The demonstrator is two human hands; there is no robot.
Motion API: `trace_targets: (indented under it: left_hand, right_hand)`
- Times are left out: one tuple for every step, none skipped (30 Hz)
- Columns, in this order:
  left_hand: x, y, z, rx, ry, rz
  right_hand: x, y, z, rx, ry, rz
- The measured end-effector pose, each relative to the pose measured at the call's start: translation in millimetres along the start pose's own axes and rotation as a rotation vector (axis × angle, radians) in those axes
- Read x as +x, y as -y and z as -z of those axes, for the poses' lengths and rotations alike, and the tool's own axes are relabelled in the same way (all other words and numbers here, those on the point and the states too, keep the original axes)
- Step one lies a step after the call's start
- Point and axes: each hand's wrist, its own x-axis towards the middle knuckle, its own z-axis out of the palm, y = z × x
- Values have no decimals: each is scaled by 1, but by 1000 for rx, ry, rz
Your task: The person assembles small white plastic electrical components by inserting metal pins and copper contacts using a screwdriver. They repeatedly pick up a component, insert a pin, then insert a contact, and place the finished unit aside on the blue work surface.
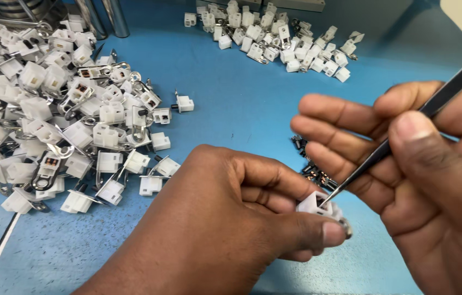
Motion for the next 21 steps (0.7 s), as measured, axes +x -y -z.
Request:
trace_targets:
  left_hand:
    - [-1,-3,1,12,-17,8]
    - [0,-5,0,37,-37,38]
    - [0,-6,0,62,-57,69]
    - [0,-7,-1,101,-76,122]
    - [0,-7,-2,140,-98,177]
    - [2,-6,-3,137,-86,128]
    - [4,-4,-4,133,-74,78]
    - [5,-1,-3,136,-73,84]
    - [6,3,-1,139,-72,89]
    - [5,6,2,147,-78,149]
    - [4,10,8,154,-89,211]
    - [4,12,16,204,-133,211]
    - [4,13,28,258,-180,214]
    - [1,11,50,388,-246,140]
    - [-2,8,71,523,-320,74]
    - [-2,3,99,683,-466,-5]
    - [-3,-2,127,843,-627,-62]
    - [-2,-11,159,942,-747,-86]
    - [-2,-19,188,1034,-872,-100]
    - [0,-21,211,1114,-881,-152]
    - [2,-23,230,1114,-837,-207]
  right_hand:
    - [2,2,-9,-45,10,14]
    - [5,7,-18,-115,8,25]
    - [5,11,-30,-173,-22,38]
    - [5,14,-41,-230,-53,50]
    - [-1,12,-57,-269,-105,64]
    - [-2,12,-63,-316,-94,93]
    - [-4,9,-67,-363,-85,122]
    - [-4,5,-67,-418,-13,166]
    - [-3,0,-61,-318,7,97]
    - [-2,-6,-52,-219,20,27]
    - [4,-12,-39,36,-22,-154]
    - [15,-20,-25,103,-74,-270]
    - [28,-27,-11,176,-136,-383]
    - [45,-38,-3,64,-204,-425]
    - [65,-50,2,-52,-271,-464]
    - [88,-61,3,-350,-218,-472]
    - [113,-70,2,-645,-162,-472]
    - [135,-78,0,-783,-115,-363]
    - [156,-86,-3,-914,-65,-244]
    - [180,-94,-7,-1105,-32,-154]
    - [203,-101,-12,-1295,-4,-58]
